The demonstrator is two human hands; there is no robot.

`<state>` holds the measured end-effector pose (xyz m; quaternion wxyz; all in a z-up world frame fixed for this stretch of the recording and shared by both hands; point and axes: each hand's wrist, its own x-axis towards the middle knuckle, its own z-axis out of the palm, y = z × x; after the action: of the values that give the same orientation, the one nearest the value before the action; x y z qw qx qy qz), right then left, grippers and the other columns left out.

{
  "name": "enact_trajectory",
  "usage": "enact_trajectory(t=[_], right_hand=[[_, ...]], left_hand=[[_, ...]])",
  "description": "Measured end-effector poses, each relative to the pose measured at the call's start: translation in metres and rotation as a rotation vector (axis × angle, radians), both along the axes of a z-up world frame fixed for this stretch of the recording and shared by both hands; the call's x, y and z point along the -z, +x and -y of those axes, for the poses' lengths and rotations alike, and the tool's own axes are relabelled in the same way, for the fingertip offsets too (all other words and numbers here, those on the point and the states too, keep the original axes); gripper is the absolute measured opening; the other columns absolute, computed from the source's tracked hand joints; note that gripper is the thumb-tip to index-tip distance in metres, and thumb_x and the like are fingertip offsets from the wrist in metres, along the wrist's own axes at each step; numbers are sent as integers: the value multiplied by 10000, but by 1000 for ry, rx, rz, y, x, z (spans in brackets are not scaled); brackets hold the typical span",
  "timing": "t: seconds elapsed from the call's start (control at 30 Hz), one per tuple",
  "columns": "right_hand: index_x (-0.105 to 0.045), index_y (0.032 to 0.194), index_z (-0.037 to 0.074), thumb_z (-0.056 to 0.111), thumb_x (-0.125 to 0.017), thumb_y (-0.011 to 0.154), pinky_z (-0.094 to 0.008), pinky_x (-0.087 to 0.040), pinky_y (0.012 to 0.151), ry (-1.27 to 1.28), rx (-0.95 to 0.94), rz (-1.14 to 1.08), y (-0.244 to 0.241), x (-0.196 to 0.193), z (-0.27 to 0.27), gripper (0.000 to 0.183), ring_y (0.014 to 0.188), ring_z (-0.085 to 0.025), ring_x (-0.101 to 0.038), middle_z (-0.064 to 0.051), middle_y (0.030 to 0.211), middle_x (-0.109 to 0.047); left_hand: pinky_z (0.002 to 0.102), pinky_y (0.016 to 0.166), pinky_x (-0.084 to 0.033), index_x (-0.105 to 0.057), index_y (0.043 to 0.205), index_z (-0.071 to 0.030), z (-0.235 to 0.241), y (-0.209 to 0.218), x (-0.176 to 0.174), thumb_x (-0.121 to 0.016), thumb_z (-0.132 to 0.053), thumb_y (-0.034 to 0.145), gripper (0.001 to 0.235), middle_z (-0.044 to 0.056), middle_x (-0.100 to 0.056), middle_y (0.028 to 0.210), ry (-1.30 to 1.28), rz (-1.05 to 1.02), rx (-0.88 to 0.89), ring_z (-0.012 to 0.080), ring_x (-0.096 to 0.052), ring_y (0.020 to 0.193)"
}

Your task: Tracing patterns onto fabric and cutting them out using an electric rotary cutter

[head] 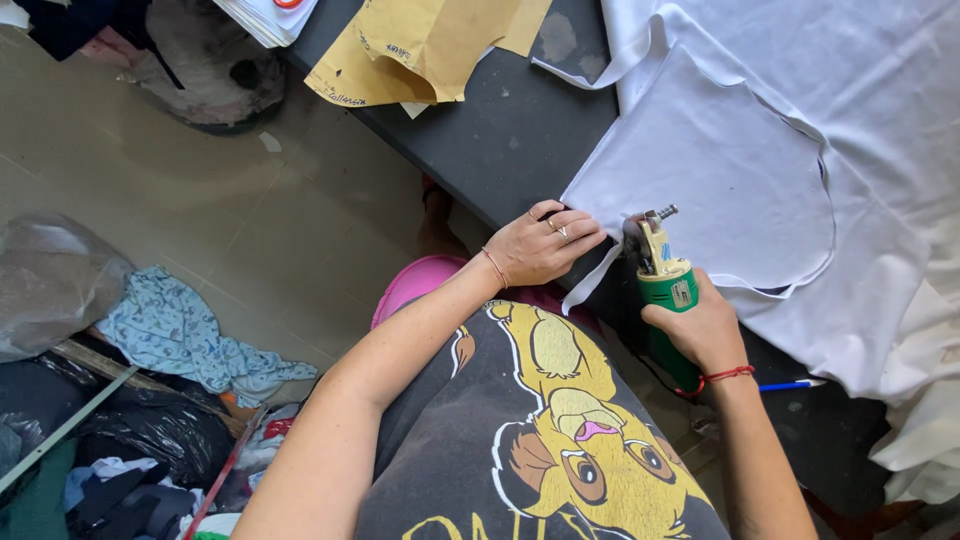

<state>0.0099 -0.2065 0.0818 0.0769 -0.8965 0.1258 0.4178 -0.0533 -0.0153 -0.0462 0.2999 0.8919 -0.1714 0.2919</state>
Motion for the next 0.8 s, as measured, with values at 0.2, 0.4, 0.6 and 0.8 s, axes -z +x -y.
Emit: enact_trajectory(t=[0.2, 0.4, 0.6, 0.8], right_hand=[[-520, 1041, 136, 411, -720, 487, -451, -422, 786, 22, -154, 0, 20, -5, -9, 650, 969, -414, -526, -241, 943, -581], [-503, 1036, 139, 420, -700, 505, -474, -429, 769, 40, -338, -20, 42, 2, -12, 633, 937, -453, -531, -262, 918, -578], [-499, 1044, 101, 380, -680, 529, -490, -430, 751, 94, -443, -23, 53, -4, -33, 613, 915, -477, -535, -286, 897, -576], [-509, 1041, 149, 422, -692, 514, -474, -442, 741, 69, -442, -38, 53, -3, -48, 621, 898, -459, -552, -256, 882, -594]], left_hand=[[332, 875, -352, -543, 1046, -106, -2, 0, -3, -405, -136, 793, 290, 47, -519, 1057, -17, 22, -6, 165, -510, 992], [308, 872, -367, -560, 1007, -130, -7, -2, -6, -396, -124, 812, 254, 9, -537, 1026, -77, 19, -29, 134, -532, 959], [289, 791, -399, -576, 860, -193, -38, 3, -14, -502, -183, 819, 85, -57, -553, 890, -78, -61, -260, 114, -545, 821], [295, 722, -404, -550, 718, -228, -48, 21, -5, -560, -299, 799, 108, -69, -526, 745, -38, -24, -281, 124, -520, 709]])
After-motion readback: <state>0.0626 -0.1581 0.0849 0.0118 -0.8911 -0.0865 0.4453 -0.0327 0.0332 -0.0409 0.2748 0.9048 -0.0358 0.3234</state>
